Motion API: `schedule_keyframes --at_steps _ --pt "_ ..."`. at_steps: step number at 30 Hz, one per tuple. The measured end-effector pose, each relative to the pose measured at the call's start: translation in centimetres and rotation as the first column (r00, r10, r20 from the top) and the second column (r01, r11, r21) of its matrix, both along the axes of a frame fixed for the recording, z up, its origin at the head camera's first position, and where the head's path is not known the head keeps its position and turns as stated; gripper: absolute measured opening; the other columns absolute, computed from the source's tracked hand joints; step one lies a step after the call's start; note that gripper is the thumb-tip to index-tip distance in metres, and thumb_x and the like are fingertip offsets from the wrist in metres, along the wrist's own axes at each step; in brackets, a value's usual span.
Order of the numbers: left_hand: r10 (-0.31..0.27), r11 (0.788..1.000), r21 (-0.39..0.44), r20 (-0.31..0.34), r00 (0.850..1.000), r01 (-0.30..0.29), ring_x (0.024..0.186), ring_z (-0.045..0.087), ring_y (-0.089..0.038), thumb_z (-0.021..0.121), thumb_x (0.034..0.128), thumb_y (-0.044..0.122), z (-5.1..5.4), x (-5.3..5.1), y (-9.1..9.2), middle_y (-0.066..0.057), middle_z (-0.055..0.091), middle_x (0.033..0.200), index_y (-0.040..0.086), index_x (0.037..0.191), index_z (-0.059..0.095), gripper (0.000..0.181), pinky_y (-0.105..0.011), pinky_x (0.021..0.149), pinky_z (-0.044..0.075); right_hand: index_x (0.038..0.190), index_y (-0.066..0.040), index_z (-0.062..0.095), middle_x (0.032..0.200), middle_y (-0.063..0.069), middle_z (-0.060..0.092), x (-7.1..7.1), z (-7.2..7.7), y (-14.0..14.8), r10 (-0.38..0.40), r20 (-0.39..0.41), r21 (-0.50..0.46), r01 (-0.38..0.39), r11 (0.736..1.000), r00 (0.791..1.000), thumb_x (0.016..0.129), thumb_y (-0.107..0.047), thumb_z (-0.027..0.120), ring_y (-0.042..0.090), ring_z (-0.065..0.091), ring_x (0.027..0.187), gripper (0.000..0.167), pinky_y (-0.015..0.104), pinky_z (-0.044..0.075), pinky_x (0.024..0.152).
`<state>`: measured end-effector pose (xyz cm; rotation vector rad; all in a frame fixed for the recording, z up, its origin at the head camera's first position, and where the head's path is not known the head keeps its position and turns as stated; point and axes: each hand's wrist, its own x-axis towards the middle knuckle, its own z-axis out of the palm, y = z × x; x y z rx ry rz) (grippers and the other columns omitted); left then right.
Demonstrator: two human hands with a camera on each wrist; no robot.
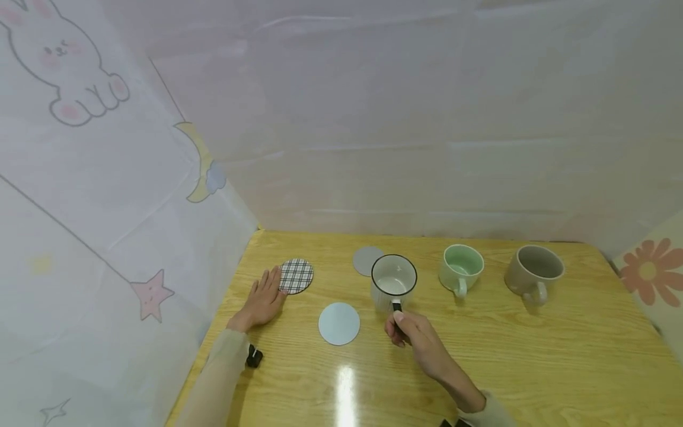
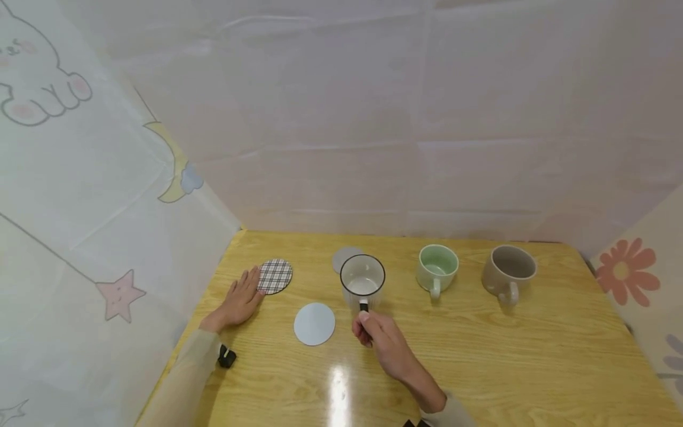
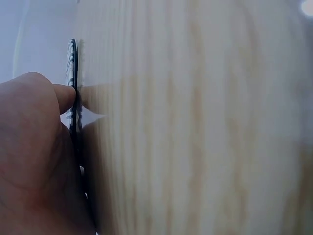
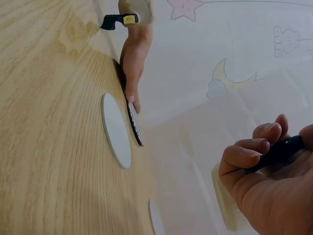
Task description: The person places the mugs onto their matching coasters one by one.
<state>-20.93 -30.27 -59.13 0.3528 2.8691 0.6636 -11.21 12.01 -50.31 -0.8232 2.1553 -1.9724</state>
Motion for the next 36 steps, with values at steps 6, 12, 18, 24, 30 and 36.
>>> schedule_keyframes --at_steps 6,12,18,24,30,36 --pt "0.01 1.0 0.005 -0.009 1.0 -0.01 0.165 -0.004 -0.047 0.031 0.1181 0.035 -0.2 0.1 -0.1 -0.022 -0.001 0.179 -0.002 0.17 0.003 0.07 -0.069 0.13 -0.002 0.085 0.009 0.057 0.073 0.021 0.049 -0.3 0.4 -0.4 0.011 0.01 0.01 -0.011 1.0 1.0 0.117 -0.011 0.028 0.029 0.047 0.062 0.048 0.032 0.045 0.054" --pt "0.011 1.0 0.011 -0.008 1.0 -0.01 0.165 -0.005 -0.046 0.031 0.1182 0.036 -0.3 0.1 -0.1 -0.021 -0.001 0.18 0.0 0.171 0.003 0.07 -0.069 0.13 -0.003 0.084 0.005 0.056 0.072 0.018 0.049 -0.6 1.0 -0.8 0.017 -0.03 -0.006 -0.017 1.0 0.999 0.117 -0.01 0.027 0.029 0.045 0.062 0.046 0.03 0.044 0.054" --pt "0.016 1.0 -0.008 0.004 1.0 -0.016 0.165 -0.006 -0.045 0.029 0.1184 0.037 -0.5 0.1 -0.2 -0.02 -0.003 0.18 0.001 0.171 0.0 0.07 -0.068 0.13 -0.004 0.084 0.003 0.057 0.073 0.017 0.05 -0.9 1.6 -1.3 0.01 -0.054 -0.01 -0.01 1.0 0.998 0.117 -0.009 0.028 0.028 0.046 0.062 0.045 0.037 0.044 0.054" --pt "0.01 1.0 -0.01 -0.003 1.0 -0.01 0.166 -0.006 -0.045 0.029 0.1183 0.038 -0.6 -0.1 0.1 -0.02 -0.003 0.18 0.0 0.171 0.001 0.07 -0.067 0.131 -0.003 0.085 0.002 0.058 0.074 0.017 0.052 -1.1 1.9 -1.6 0.002 -0.043 -0.01 -0.003 1.0 0.999 0.117 -0.009 0.029 0.026 0.048 0.064 0.045 0.034 0.044 0.056" --pt "0.016 1.0 -0.022 0.003 1.0 -0.016 0.165 -0.006 -0.045 0.029 0.118 0.035 -0.6 -0.1 0.0 -0.021 -0.003 0.18 -0.001 0.171 0.0 0.07 -0.067 0.131 -0.003 0.085 0.004 0.057 0.075 0.021 0.05 -1.4 2.0 -2.3 0.031 -0.043 -0.04 -0.032 0.999 0.999 0.117 -0.008 0.028 0.032 0.046 0.065 0.045 0.032 0.043 0.056" --pt "0.017 0.999 -0.026 -0.009 1.0 -0.018 0.166 -0.005 -0.045 0.029 0.1181 0.036 -0.6 0.0 0.0 -0.02 -0.003 0.18 0.0 0.171 0.0 0.07 -0.067 0.131 -0.002 0.085 0.009 0.056 0.076 0.022 0.049 -1.6 2.0 -2.8 0.039 -0.032 -0.047 -0.04 0.998 0.999 0.117 -0.01 0.027 0.032 0.045 0.065 0.047 0.031 0.043 0.057"
